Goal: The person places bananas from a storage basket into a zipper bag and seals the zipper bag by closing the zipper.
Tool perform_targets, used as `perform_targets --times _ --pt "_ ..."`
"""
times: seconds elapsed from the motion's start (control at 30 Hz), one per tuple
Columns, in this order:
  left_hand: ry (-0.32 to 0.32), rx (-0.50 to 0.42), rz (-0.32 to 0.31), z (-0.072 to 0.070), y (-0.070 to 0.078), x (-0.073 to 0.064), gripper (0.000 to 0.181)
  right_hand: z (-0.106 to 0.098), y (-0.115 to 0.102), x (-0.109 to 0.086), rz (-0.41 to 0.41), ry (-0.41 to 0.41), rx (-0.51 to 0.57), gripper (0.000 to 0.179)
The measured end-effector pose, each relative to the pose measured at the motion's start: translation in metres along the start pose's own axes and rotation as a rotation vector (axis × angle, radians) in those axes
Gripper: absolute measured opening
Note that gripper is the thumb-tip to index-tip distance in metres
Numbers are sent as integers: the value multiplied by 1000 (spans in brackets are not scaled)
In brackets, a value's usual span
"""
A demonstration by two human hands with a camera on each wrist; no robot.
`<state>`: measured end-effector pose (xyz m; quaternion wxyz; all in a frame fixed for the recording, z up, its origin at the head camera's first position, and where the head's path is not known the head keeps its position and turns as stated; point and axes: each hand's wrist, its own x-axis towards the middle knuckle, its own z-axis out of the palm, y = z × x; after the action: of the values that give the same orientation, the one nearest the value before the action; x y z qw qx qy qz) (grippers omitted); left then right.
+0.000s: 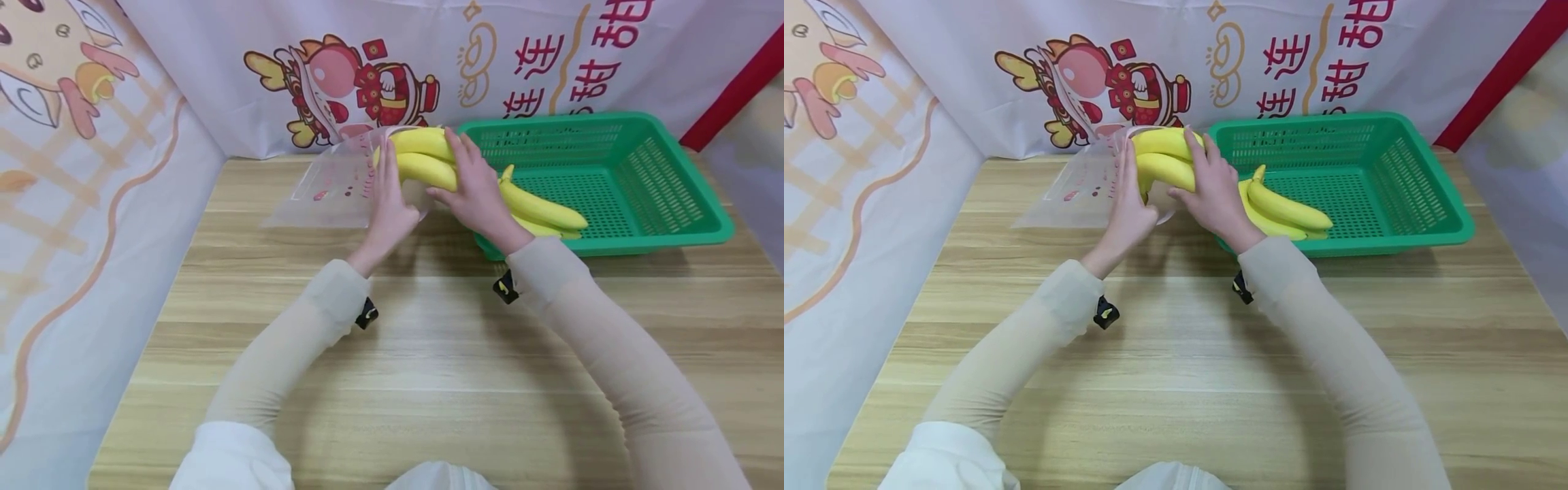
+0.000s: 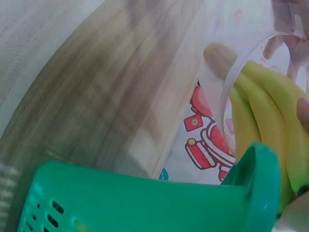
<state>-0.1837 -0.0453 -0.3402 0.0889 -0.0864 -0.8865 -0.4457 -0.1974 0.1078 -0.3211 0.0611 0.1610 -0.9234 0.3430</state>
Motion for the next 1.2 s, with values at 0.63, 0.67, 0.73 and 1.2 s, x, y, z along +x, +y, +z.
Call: perform_targets --times 0.63,0.67,0.73,1.2 --pt "25 -44 -10 1 0 -2 101 3 1 10 111 -44 -28 83" --pt "25 -48 -11 1 0 -2 101 4 1 11 118 -58 -22 84" --pt "23 -49 -15 0 1 -2 100 4 0 11 127 -87 -13 85" --pt "-11 -62 -66 -5 1 2 95 8 7 12 98 -233 61 85"
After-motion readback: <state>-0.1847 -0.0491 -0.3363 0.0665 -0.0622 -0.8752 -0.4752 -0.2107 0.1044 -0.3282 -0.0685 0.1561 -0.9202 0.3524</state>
